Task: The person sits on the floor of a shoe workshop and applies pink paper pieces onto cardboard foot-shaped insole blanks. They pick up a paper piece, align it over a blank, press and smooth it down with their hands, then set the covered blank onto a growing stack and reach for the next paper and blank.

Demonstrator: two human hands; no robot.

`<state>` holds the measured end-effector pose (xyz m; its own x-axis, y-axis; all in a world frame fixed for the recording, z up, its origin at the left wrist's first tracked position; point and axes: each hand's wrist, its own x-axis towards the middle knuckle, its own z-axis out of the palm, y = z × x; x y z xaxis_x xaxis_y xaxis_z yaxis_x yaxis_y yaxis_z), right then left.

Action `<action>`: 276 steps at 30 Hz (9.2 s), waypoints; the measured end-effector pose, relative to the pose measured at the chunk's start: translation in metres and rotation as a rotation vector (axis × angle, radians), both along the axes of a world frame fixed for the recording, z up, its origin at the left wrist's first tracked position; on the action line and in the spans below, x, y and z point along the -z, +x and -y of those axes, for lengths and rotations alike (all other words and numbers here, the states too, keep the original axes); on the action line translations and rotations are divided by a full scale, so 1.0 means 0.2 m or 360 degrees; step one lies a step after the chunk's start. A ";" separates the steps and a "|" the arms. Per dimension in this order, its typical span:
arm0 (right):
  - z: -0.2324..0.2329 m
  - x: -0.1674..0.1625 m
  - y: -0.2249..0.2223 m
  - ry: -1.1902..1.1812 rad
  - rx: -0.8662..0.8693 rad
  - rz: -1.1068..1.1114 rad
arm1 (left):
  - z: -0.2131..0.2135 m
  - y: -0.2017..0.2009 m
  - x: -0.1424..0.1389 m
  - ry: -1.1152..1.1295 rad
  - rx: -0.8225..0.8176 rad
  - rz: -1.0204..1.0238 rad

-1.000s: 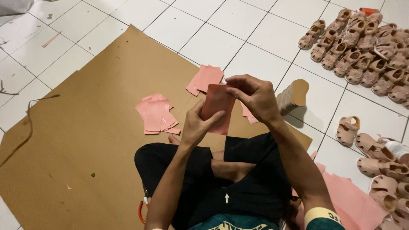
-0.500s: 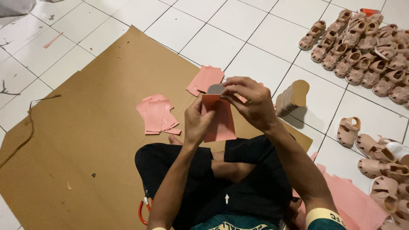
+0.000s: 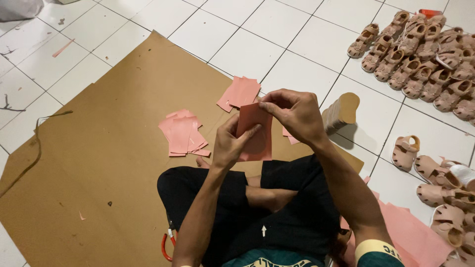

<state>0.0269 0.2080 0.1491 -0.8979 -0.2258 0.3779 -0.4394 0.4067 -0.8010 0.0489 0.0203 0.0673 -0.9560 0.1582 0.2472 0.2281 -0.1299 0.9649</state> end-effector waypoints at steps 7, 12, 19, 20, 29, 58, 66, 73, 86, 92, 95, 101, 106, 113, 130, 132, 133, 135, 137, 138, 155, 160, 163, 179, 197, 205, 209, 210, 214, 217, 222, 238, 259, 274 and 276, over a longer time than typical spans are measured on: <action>0.00 -0.03 -0.01 -0.0045 -0.0052 0.0124 | 0.00 -0.01 0.02 0.0088 0.0039 0.0056; -0.02 0.01 -0.04 -0.0046 -0.0056 0.0281 | 0.00 -0.02 0.09 0.0321 -0.0034 0.0017; -0.04 0.26 -0.10 -0.0501 -0.0180 0.0231 | 0.01 -0.12 0.15 0.1388 -0.0233 0.0244; -0.03 0.30 -0.09 -0.0474 -0.0166 0.0280 | 0.00 -0.13 0.15 0.1549 -0.0229 0.0277; -0.05 0.24 -0.15 -0.1074 -0.0064 0.0332 | -0.01 0.00 0.14 0.1159 -0.0139 0.0241; -0.01 0.42 -0.06 -0.0989 -0.0346 0.0612 | 0.11 0.01 0.01 0.0732 0.0083 0.0355; 0.01 0.54 -0.10 -0.1173 -0.0308 0.0673 | 0.08 -0.04 0.08 0.0859 0.0056 0.0484; 0.04 0.52 -0.06 -0.1027 -0.0174 0.0510 | 0.03 0.00 0.14 0.0409 -0.0165 0.0137; 0.07 0.58 -0.05 -0.1200 -0.0127 0.0455 | 0.01 -0.02 0.15 0.0503 -0.0155 0.0110; 0.05 0.55 -0.07 -0.1136 -0.0069 0.0355 | 0.01 -0.03 0.05 0.0735 0.0011 0.0128; 0.04 0.53 -0.08 -0.1120 -0.0047 0.0353 | 0.02 -0.04 0.02 0.0508 -0.0142 0.0059; 0.04 0.54 -0.08 -0.1281 -0.0195 0.0372 | 0.02 -0.06 0.04 0.0637 -0.0064 0.0095; 0.04 0.56 -0.07 -0.1385 -0.0267 0.0406 | 0.03 -0.07 0.07 0.0772 0.0011 0.0179; 0.04 0.56 -0.07 -0.1431 -0.0334 0.0410 | 0.03 -0.06 0.08 0.0807 0.0034 0.0256; 0.03 0.61 -0.05 -0.1278 -0.0216 0.0308 | 0.02 -0.06 0.06 0.0686 0.0043 0.0011; 0.04 0.61 -0.05 -0.1288 -0.0181 0.0300 | 0.02 -0.05 0.04 0.0800 0.0085 0.0002; 0.04 0.61 -0.04 -0.1305 -0.0193 0.0307 | 0.02 -0.04 0.03 0.0709 0.0034 0.0001; 0.04 0.61 -0.04 -0.1339 -0.0219 0.0315 | 0.02 -0.04 0.02 0.0524 -0.0065 -0.0006; 0.04 0.60 -0.03 -0.1374 -0.0206 0.0338 | 0.02 -0.04 0.02 0.0479 -0.0080 -0.0053; 0.04 0.60 -0.03 -0.1390 -0.0200 0.0347 | 0.02 -0.04 0.03 0.0458 -0.0087 -0.0079; 0.00 0.94 -0.12 -0.1297 0.0155 0.0630 | 0.00 -0.20 0.46 0.0472 -0.0167 0.0323; -0.02 1.57 -0.07 -0.0559 0.0484 0.0655 | 0.06 -0.24 1.09 -0.0757 -0.0509 0.0173; -0.06 1.75 -0.05 -0.0142 0.0713 0.0643 | 0.07 -0.13 1.34 -0.1615 -0.0318 0.0022; 0.16 1.94 -0.53 0.1203 -0.0269 0.0436 | -0.14 -0.36 1.67 -0.2627 0.0383 -0.0155; -0.23 1.84 -0.60 -0.1149 0.0653 0.0747 | -0.11 -0.54 1.46 -0.1767 -0.0056 0.0208; -0.21 1.78 -0.41 -0.0730 0.0756 0.0629 | -0.07 -0.79 1.41 -0.2470 -0.0170 -0.0294; -0.05 1.81 -0.34 -0.0107 0.0387 0.0447 | -0.06 -0.58 1.49 -0.2179 -0.0035 -0.0063; 0.00 1.83 -0.32 0.0012 0.0251 0.0399 | -0.06 -0.54 1.52 -0.2127 -0.0092 -0.0199; 0.22 1.97 -0.34 0.0552 -0.0217 0.0214 | -0.06 -0.51 1.62 -0.2423 0.0084 -0.0490; 0.23 2.02 -0.47 0.0780 -0.0249 0.0324 | -0.06 -0.51 1.69 -0.2645 0.0305 -0.0278; 0.12 1.97 -0.74 0.1005 -0.0096 0.0397 | -0.08 -0.53 1.73 -0.2563 0.0207 -0.0286; 0.21 1.99 -0.64 0.0983 -0.0342 0.0336 | -0.11 -0.46 1.66 -0.2759 0.0391 -0.0059; -0.02 1.80 -0.45 0.0499 0.0784 0.0625 | -0.12 -0.39 1.59 -0.1839 0.0011 -0.0502; 0.08 1.89 -0.62 0.1134 -0.0132 0.0456 | -0.15 -0.39 1.60 -0.2320 0.0367 -0.0076; 0.06 1.84 -0.74 0.1148 -0.0058 0.0480 | -0.14 -0.40 1.60 -0.2300 0.0320 -0.0134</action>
